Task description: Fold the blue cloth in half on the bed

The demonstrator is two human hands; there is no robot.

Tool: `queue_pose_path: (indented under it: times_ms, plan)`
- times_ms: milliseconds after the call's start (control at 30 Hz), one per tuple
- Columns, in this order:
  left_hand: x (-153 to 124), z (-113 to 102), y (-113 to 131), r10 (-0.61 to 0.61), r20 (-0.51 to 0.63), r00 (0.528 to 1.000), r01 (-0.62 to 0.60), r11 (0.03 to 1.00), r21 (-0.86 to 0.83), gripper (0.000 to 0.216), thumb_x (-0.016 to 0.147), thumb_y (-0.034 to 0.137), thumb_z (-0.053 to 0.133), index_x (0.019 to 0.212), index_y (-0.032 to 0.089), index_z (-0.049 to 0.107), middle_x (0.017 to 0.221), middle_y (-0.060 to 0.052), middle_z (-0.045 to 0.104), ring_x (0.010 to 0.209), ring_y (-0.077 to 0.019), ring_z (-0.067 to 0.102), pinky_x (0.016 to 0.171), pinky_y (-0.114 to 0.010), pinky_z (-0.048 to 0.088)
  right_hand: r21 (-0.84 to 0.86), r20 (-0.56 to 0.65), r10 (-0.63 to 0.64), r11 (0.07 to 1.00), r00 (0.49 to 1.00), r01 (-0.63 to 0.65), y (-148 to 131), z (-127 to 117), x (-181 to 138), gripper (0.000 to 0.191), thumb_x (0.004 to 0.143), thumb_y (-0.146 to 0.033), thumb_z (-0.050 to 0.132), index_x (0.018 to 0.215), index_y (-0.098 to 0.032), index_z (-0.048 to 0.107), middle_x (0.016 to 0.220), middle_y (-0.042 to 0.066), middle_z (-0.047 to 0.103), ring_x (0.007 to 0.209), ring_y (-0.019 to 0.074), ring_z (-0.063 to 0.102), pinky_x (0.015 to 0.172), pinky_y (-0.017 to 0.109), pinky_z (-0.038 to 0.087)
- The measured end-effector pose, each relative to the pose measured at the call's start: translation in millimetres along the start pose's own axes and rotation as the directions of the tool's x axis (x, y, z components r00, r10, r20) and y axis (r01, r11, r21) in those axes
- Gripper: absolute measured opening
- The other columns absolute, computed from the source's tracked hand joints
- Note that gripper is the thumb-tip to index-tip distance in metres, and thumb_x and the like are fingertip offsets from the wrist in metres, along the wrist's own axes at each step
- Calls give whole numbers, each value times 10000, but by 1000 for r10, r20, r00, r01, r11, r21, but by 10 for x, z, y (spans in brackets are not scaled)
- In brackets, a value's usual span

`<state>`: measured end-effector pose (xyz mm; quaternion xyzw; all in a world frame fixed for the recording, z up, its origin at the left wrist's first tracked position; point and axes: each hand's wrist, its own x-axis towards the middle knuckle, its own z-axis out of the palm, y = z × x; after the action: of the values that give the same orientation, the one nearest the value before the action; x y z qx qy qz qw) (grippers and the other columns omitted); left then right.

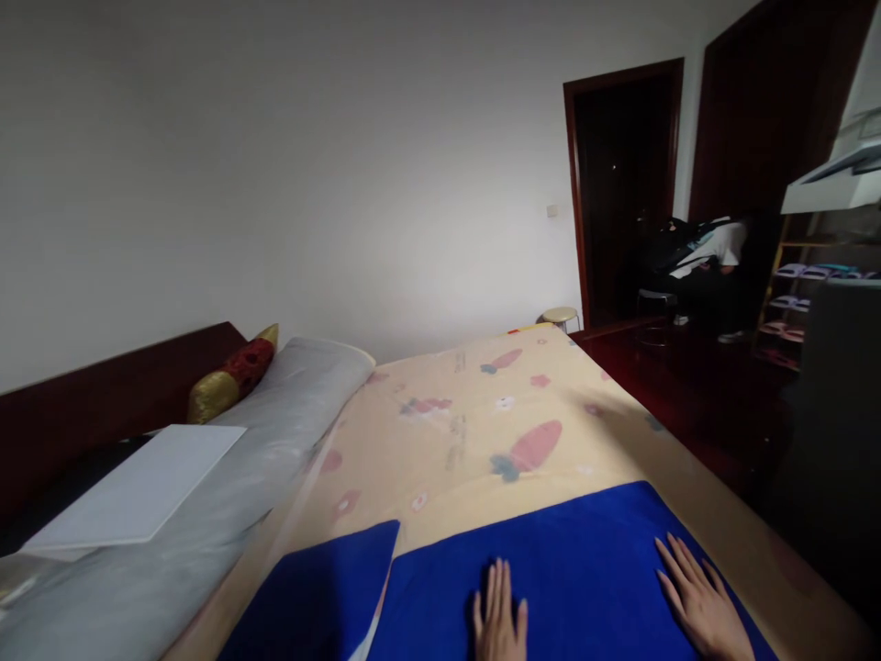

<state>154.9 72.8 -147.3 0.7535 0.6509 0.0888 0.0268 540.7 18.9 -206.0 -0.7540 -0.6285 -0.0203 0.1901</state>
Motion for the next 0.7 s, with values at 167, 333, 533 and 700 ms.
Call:
queue_pose_path:
  times_ms: [167, 333, 533, 700]
  plan:
    - [417, 285, 905, 202, 85, 976, -188, 971, -149, 580, 949, 439, 207, 1469, 254, 31, 1583, -9, 154, 1458, -206, 175, 1204, -479, 229, 41, 0, 13, 999, 1000, -13, -71, -68, 25, 630, 900, -582, 340, 1464, -354, 173, 1552, -6, 259, 1417, 235, 285, 1150, 511, 262]
    - [678, 363, 993, 255, 88, 963, -243, 962, -126, 582, 945, 456, 201, 1472, 246, 70, 1584, -25, 165, 1459, -213, 173, 1214, -496, 193, 59, 9, 25, 998, 1000, -26, -84, -71, 34, 611, 912, -563, 337, 1462, -363, 165, 1545, -9, 273, 1411, 242, 298, 1136, 508, 295]
    - [903, -73, -7, 109, 140, 984, -118, 991, 64, 564, 942, 396, 150, 1470, 199, 171, 1577, -24, 200, 1455, -170, 184, 1201, -446, 202, 58, 8, 25, 998, 1000, -25, -95, -120, 35, 614, 912, -553, 353, 1464, -369, 156, 1549, -12, 260, 1406, 241, 310, 1135, 501, 298]
    - [810, -256, -1358, -106, 119, 987, 83, 979, 184, 571, 939, 419, 108, 1481, 241, 120, 1584, 9, 188, 1454, -140, 179, 1187, -453, 212, 54, 41, 38, 998, 998, -40, -84, -129, 30, 611, 910, -561, 358, 1461, -379, 168, 1548, -13, 262, 1406, 237, 309, 1132, 487, 299]
